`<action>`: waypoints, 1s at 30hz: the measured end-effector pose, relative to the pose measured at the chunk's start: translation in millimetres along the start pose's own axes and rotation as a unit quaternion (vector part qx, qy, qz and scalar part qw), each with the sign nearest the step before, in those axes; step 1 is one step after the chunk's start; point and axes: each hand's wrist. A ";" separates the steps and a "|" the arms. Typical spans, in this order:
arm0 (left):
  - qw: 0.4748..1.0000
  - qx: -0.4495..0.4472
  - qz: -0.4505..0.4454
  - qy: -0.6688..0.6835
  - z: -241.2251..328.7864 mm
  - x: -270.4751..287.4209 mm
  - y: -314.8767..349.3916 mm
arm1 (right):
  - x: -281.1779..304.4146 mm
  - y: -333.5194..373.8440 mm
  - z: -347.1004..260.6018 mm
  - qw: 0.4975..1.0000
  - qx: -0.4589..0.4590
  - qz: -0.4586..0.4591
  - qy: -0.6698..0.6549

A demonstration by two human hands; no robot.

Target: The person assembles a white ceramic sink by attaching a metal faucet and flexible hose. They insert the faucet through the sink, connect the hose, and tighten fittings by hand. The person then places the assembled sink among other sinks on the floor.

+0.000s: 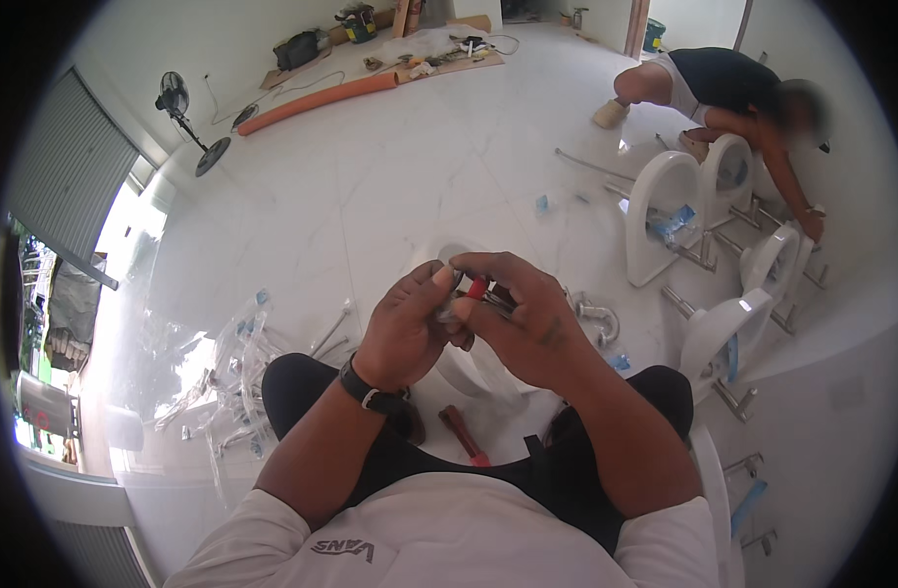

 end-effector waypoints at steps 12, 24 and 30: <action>0.998 0.011 -0.020 0.054 3.2 -9.1 -4.5 | -19.6 2.1 6.9 0.990 0.033 0.110 -0.082; 0.998 0.009 0.004 -0.059 -5.8 -12.7 -0.8 | -5.0 2.6 1.2 0.989 0.138 0.042 0.025; 0.930 -0.155 0.062 -0.326 18.0 -1.1 1.4 | 4.9 -2.1 0.7 0.961 0.237 -0.014 0.144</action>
Point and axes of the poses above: each hand's wrist, its own y-axis away from the middle knuckle, its own x-axis out of the back of the hand, z = x × y, and after that the axes turned 10 degrees about x, right-handed
